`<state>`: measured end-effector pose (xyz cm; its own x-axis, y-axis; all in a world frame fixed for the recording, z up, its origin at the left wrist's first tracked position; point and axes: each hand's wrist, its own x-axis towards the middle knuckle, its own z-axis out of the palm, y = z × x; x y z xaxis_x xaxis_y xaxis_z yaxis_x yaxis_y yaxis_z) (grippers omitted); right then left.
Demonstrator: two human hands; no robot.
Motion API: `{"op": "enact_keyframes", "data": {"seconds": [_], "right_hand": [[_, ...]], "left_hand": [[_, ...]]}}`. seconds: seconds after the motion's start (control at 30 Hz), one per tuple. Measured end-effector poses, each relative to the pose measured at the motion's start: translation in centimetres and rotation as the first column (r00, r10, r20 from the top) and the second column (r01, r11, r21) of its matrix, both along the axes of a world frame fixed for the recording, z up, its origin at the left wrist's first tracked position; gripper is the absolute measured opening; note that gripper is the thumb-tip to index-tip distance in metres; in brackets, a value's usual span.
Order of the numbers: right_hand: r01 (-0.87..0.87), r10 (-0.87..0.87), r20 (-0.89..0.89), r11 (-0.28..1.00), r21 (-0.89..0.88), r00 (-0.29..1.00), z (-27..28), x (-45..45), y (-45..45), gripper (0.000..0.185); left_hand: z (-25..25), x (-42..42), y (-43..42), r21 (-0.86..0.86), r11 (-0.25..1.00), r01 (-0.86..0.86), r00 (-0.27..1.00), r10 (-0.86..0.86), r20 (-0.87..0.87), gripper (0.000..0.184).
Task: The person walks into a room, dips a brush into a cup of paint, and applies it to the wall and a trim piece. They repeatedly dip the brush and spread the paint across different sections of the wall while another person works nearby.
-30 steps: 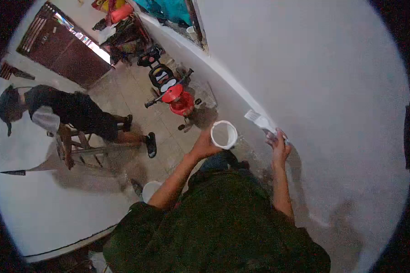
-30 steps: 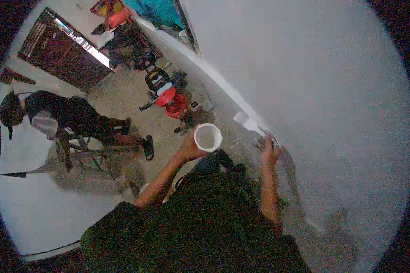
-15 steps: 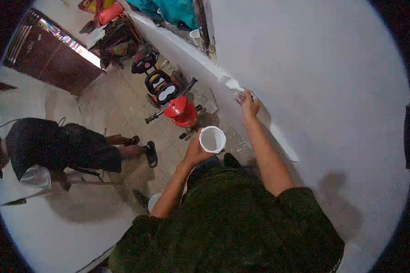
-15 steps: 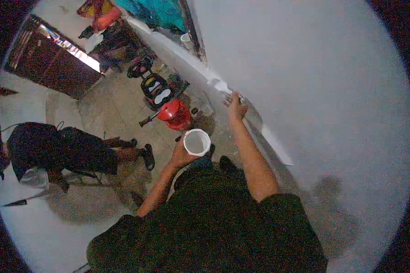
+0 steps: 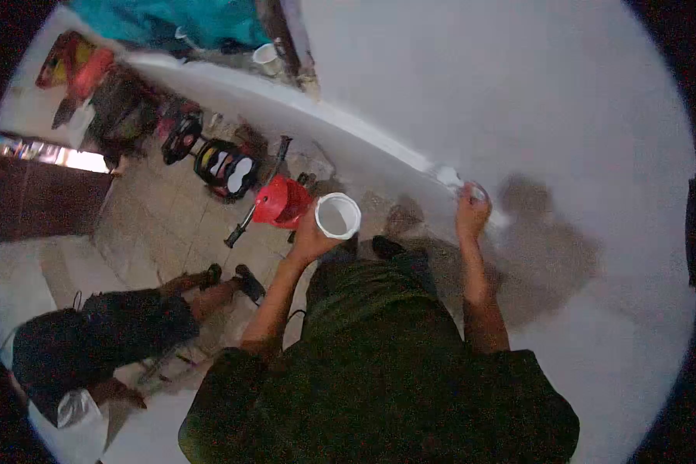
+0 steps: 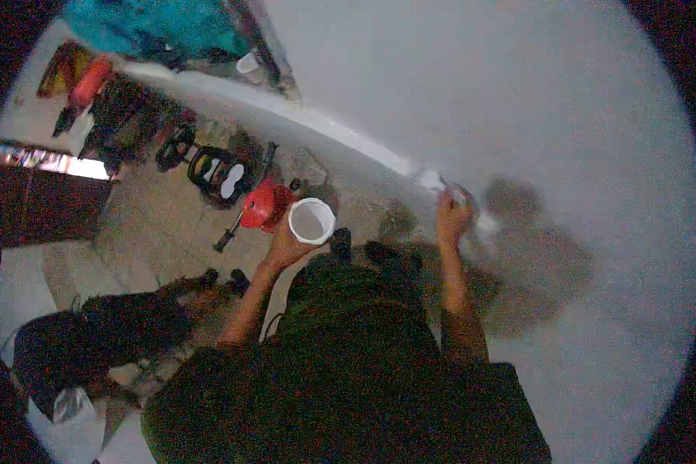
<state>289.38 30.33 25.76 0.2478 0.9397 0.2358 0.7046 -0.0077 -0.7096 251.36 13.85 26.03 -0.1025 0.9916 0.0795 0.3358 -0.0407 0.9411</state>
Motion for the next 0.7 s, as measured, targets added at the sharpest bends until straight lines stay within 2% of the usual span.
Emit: {"op": "enact_keyframes", "data": {"seconds": [0.03, 0.07, 0.1, 0.17, 0.23, 0.3, 0.37, 0.43, 0.47, 0.5, 0.53, 0.6, 0.67, 0.7], "right_hand": [[-0.022, 0.015, 0.052, 0.991, 0.134, 0.999, -1.0, 3.1, -1.1, 0.04], [0.056, -0.069, 0.089, 0.989, 0.138, 0.994, 1.6, 3.5, -2.9, 0.036], [0.13, -0.148, 0.125, 0.981, 0.144, 0.981, 4.8, 3.4, -4.6, 0.032], [0.18, -0.205, 0.202, 0.974, 0.137, 0.958, 3.4, 8.0, -5.7, 0.029], [0.224, -0.249, 0.27, 0.967, 0.121, 0.93, -0.2, 10.3, -6.1, 0.026], [0.057, -0.113, 0.329, 0.983, 0.173, 0.938, -2.3, 10.5, -4.5, 0.025], [0.0, -0.083, 0.384, 0.978, 0.211, 0.92, -1.0, 3.8, -1.6, 0.028], [0.025, -0.013, 0.135, 0.996, -0.086, 0.991, 1.1, -4.8, 0.9, 0.034], [-0.094, 0.096, 0.014, 0.99, -0.103, 0.995, 3.9, -9.6, 1.4, 0.037], [-0.142, 0.147, 0.011, 0.972, -0.187, 0.989, 1.7, -12.5, 3.3, 0.038], [-0.225, 0.225, 0.034, 0.974, 0.027, 0.974, 1.0, -16.2, 4.9, 0.038], [-0.3, 0.303, -0.205, 0.953, 0.045, 0.931, 1.3, -22.7, 7.7, 0.037], [-0.331, 0.333, -0.041, 0.942, 0.047, 0.942, 2.3, -26.8, 9.5, 0.027], [-0.337, 0.339, -0.05, 0.94, 0.051, 0.939, 1.6, -27.8, 10.5, 0.027]], "left_hand": [[-0.5, 0.0, 1.3, -0.013, 0.999, 0.033, 0.999, -0.033, -0.011, 0.086], [-1.3, 0.1, 2.7, -0.027, 0.999, 0.018, 0.996, -0.02, -0.085, 0.084], [-1.0, 0.3, 3.8, -0.031, 0.999, 0.044, 0.996, -0.046, -0.079, 0.084], [0.7, 0.6, 5.1, -0.036, 0.995, 0.09, 0.996, -0.091, -0.018, 0.082], [-0.7, 0.3, 6.0, -0.039, 0.99, 0.136, 0.991, -0.136, 0.003, 0.083], [-0.9, 0.0, 6.1, -0.049, 0.99, 0.132, 0.989, -0.128, 0.071, 0.084], [-0.8, -0.5, 5.6, -0.038, 0.995, 0.09, 0.996, -0.09, 0.01, 0.083], [-0.8, -1.1, 4.8, -0.023, 0.999, 0.044, 0.997, -0.045, -0.056, 0.082], [-1.0, -1.4, 4.3, -0.061, 0.998, 0.024, 0.999, -0.026, -0.047, 0.082], [-0.9, -1.8, 3.7, -0.101, 0.995, 0.003, 0.999, -0.007, -0.04, 0.082], [-0.3, -2.2, 3.3, -0.102, 0.995, -0.005, 0.999, 0.0, -0.048, 0.082], [1.3, -2.9, 2.6, -0.094, 0.996, -0.007, 0.999, 0.004, -0.032, 0.082], [1.3, -3.5, 1.6, -0.09, 0.996, -0.029, 1.0, 0.028, -0.008, 0.081], [1.3, -3.7, 1.0, -0.087, 0.996, -0.037, 0.999, 0.039, 0.026, 0.08]]}}
